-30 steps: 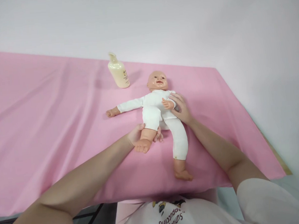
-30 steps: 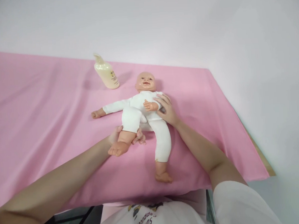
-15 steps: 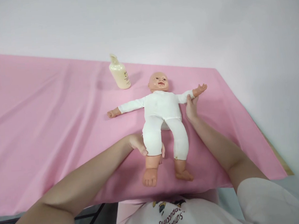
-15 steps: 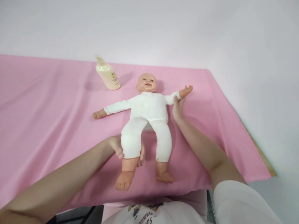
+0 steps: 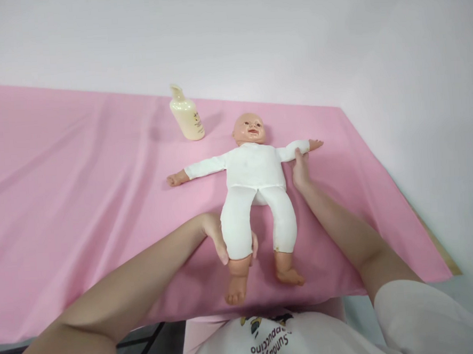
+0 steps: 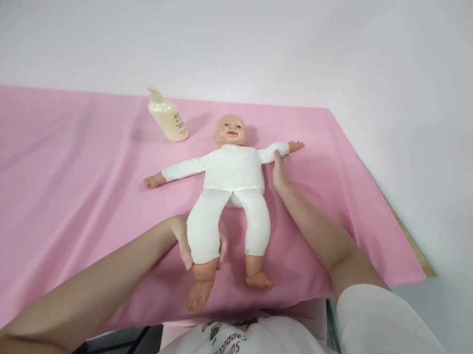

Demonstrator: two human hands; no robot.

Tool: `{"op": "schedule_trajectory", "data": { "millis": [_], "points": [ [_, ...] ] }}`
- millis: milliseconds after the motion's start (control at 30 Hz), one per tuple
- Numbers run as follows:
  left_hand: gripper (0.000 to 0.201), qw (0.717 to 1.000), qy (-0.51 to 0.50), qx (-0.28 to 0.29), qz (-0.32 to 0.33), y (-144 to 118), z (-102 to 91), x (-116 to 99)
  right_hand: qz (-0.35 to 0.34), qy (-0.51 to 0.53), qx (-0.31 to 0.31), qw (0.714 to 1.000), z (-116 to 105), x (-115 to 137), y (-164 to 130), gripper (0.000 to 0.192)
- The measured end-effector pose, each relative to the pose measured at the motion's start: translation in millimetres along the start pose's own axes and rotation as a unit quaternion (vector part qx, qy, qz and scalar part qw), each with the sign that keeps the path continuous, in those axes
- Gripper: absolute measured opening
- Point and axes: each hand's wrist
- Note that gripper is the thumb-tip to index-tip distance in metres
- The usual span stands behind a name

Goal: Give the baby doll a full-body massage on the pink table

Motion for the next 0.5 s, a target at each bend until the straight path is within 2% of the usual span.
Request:
{"op": "schedule_trajectory", "data": {
  "millis": [100,133,300,367,433,500],
  "points": [
    [0.056,0.999,-0.019,0.026,0.007,2.4,3.9,-5.4,-0.035,-0.045,0.01,0.998,2.8,11.9,-8.6,0.096],
    [0.056,0.999,-0.022,0.032,0.01,3.2,4.5,-7.0,-0.05,-0.062,0.019,0.997,3.6,14.1,-10.8,0.099],
    [0.06,0.994,-0.054,0.097,-0.004,6.9,-2.9,-9.1,-0.055,-0.122,0.103,0.986,6.9,10.8,-17.4,0.072],
    [0.058,0.992,-0.058,0.108,-0.018,5.6,-8.7,-4.1,-0.094,-0.141,0.126,0.977,8.0,10.1,-20.7,0.065],
    [0.055,0.994,-0.061,0.088,-0.011,1.9,-13.4,5.0,-0.141,-0.169,0.146,0.964,8.7,13.2,-24.9,0.056],
    [0.054,0.995,-0.073,0.035,0.055,-2.9,-15.3,15.8,-0.168,-0.199,0.159,0.952,8.9,18.6,-28.8,0.047]
  ]
}}
Point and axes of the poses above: each hand's wrist, its own y-axis towards the middle knuckle, its own z-axis out of the palm, x = y × z, and after that the axes turned 12 degrees about z, right-handed
